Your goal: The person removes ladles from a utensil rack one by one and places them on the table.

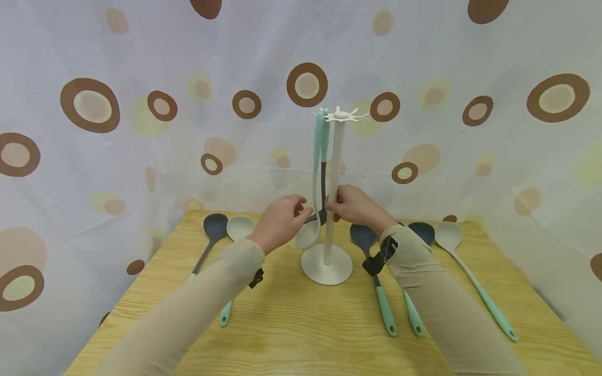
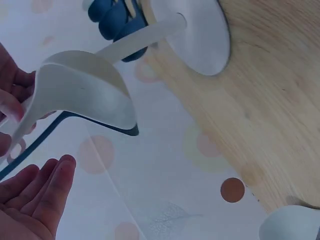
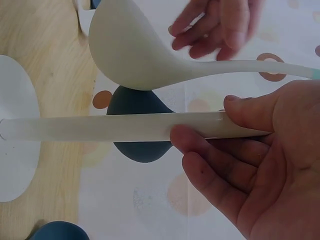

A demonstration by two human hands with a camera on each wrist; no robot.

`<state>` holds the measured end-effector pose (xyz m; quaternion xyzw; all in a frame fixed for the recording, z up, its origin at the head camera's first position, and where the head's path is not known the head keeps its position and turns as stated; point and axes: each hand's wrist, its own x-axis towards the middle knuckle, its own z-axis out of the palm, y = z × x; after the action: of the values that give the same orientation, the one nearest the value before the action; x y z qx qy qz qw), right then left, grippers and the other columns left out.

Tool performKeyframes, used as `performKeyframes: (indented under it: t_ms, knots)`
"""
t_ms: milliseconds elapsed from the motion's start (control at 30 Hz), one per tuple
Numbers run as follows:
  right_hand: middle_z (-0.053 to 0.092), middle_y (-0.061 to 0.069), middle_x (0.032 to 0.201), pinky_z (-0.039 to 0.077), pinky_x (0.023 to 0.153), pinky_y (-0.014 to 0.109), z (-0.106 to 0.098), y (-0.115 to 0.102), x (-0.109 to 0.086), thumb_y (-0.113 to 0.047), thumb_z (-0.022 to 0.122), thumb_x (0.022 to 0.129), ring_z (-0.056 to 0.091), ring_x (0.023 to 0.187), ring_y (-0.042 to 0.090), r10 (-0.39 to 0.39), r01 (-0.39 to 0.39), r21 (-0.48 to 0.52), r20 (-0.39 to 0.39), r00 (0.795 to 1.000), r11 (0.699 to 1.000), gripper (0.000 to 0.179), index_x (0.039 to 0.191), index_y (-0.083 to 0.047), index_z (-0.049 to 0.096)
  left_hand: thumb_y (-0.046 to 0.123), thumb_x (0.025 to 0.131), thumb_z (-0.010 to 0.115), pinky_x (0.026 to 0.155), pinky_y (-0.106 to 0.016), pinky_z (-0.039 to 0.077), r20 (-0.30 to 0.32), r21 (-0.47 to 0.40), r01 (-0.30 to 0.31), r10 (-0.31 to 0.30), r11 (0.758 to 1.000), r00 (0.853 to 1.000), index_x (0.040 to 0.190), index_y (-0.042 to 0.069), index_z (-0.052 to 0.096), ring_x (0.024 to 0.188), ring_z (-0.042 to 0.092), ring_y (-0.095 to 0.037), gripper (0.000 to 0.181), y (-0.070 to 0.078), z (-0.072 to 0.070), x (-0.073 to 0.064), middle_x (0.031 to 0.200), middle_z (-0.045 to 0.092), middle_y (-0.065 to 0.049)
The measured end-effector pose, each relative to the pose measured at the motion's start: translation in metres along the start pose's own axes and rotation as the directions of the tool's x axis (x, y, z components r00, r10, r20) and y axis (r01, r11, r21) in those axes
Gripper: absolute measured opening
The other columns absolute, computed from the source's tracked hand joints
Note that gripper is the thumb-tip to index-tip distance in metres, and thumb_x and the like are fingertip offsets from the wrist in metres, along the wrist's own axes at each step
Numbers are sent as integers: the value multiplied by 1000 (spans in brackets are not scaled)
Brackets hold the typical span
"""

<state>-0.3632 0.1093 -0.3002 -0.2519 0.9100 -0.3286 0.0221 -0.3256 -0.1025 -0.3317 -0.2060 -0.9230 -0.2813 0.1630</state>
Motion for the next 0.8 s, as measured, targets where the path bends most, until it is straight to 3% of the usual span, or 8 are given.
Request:
performKeyframes:
  t_ms: [267,467,800]
  knots:
    - [71,18,99,46,65,32,0,-1,0,-16,55,103,69,80,29,10,-10,5,22,1000,1000,16,108,-2,62,31,103,57,72,-34,57,-21,-68,42,-43,997,999,119,9,65,87,69,-17,28,22,1,14,99,73,-4]
    - [70,19,99,47,65,32,1,0,0,-15,56,103,67,76,23,10,-11,35,33,999,999,16,109,-1,62,22,102,59,69,-32,55,-85,-113,28,-37,993,996,103,9,66,82,67,-17,15,24,4,20,93,72,-5]
    - [70,19,97,46,65,32,-1,-1,-3,-15,56,103,69,87,39,29,-30,45,26,999,999,19,112,0,62,17,101,60,68,-31,54,-166,-183,3,-34,983,986,100,8,66,75,65,-16,11,27,5,20,89,72,-4]
